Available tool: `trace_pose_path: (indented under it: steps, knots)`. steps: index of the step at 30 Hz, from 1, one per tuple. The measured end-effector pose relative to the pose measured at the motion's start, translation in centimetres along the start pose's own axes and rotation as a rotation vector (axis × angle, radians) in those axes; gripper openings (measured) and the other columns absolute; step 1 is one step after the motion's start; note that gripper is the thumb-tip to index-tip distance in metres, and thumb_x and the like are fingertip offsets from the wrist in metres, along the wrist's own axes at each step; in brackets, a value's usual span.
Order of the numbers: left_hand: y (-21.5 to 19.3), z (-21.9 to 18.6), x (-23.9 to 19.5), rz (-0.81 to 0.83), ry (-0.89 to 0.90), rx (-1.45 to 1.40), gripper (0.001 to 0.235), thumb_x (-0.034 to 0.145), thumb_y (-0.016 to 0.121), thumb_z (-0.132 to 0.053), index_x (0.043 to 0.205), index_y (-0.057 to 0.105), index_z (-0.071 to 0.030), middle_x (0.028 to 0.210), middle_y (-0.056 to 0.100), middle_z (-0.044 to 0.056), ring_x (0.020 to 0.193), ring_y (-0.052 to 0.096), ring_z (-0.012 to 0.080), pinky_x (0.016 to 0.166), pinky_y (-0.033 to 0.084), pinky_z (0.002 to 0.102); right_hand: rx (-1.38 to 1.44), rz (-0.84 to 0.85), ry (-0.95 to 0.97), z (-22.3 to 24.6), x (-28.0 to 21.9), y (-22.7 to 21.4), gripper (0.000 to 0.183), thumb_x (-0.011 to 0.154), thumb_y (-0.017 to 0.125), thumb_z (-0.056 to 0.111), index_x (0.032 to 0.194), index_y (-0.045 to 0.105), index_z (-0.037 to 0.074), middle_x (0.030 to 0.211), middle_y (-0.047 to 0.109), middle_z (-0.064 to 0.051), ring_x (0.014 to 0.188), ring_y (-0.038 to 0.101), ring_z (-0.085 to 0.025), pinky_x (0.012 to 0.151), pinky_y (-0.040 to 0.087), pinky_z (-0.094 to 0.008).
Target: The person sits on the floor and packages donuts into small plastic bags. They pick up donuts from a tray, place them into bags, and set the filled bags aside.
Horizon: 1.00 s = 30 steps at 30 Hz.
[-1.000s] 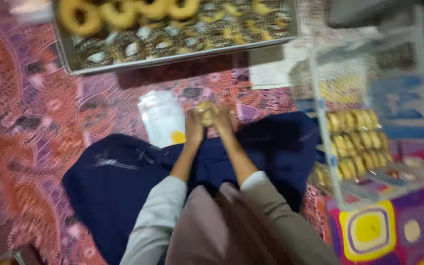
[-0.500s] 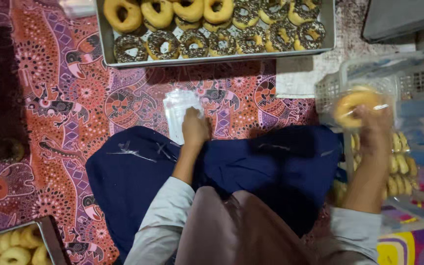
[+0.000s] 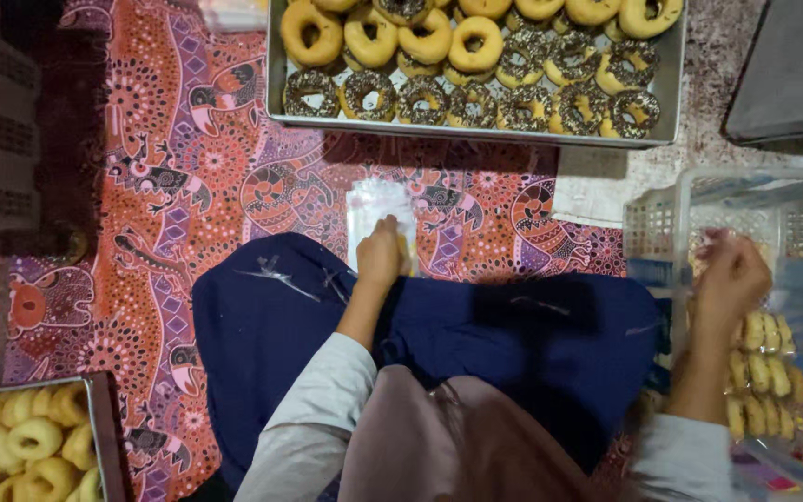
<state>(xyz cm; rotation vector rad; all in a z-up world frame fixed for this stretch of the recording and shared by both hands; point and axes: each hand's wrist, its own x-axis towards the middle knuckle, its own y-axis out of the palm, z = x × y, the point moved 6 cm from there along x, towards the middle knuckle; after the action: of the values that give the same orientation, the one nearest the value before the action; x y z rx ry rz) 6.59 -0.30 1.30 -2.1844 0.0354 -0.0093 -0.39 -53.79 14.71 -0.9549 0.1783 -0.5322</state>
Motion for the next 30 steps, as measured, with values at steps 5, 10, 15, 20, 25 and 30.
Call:
trace_pose_path:
  steps: [5,10,15,20,25,30]
  knots:
    - [-6.9,-8.2,-1.9,-0.003,0.291,-0.211,0.027,0.089,0.065,-0.002,0.115,0.059,-0.005,0.108,0.066,0.018,0.092,0.068,0.0431,0.077,0.055,0.050,0.109,0.340,-0.734,22.8,-8.1,15.0,0.080,0.096,0.083,0.014,0.161,0.038,-0.002,0.150,0.055,-0.028,0.130,0.057,-0.039,0.103,0.047,-0.047]
    - [-17.1,-10.9,-3.3,-0.368,0.305,-0.473,0.056,0.079,0.079,-0.009,0.127,0.052,0.003,0.126,0.061,0.026,0.085,0.071,0.0356,0.077,0.057,0.044,0.288,0.603,-0.503,32.7,-12.1,18.9,0.023,0.096,0.071,0.020,0.116,0.076,0.012,0.106,0.077,-0.013,0.096,0.075,-0.027,0.084,0.058,-0.035]
    - [-19.3,-7.4,-1.4,-0.482,0.008,-0.580,0.043,0.088,0.065,-0.001,0.130,0.057,-0.001,0.106,0.072,0.015,0.087,0.072,0.0313,0.076,0.058,0.035,0.305,0.335,-0.801,39.4,-15.2,13.9,0.023,0.091,0.070,0.012,0.112,0.075,0.005,0.107,0.075,-0.017,0.102,0.070,-0.035,0.094,0.052,-0.044]
    - [-18.8,-8.5,-1.7,-0.554,0.171,-0.571,0.025,0.095,0.066,0.001,0.117,0.064,-0.008,0.102,0.075,0.013,0.090,0.076,0.0262,0.081,0.060,0.033,0.341,0.235,-0.800,40.8,-17.0,12.3,0.027,0.101,0.063,0.004,0.127,0.071,0.007,0.126,0.072,-0.014,0.125,0.070,-0.025,0.132,0.031,-0.057]
    - [-18.4,-9.8,-2.6,-0.645,0.270,-0.620,0.046,0.079,0.071,-0.006,0.123,0.057,0.000,0.118,0.061,0.022,0.110,0.063,0.0356,0.097,0.051,0.045,0.289,0.306,-0.909,39.8,-15.2,16.1,0.037,0.091,0.069,0.008,0.127,0.068,0.001,0.140,0.062,-0.022,0.132,0.059,-0.041,0.125,0.020,-0.059]
    - [-14.8,-3.5,4.4,-0.401,-0.141,-2.059,0.030,0.094,0.062,0.006,0.116,0.059,-0.013,0.120,0.063,0.013,0.104,0.066,0.0263,0.102,0.054,0.053,0.481,0.493,-1.100,40.5,-13.9,18.5,0.028,0.090,0.067,0.008,0.115,0.076,0.004,0.120,0.071,-0.021,0.119,0.068,-0.042,0.113,0.041,-0.051]
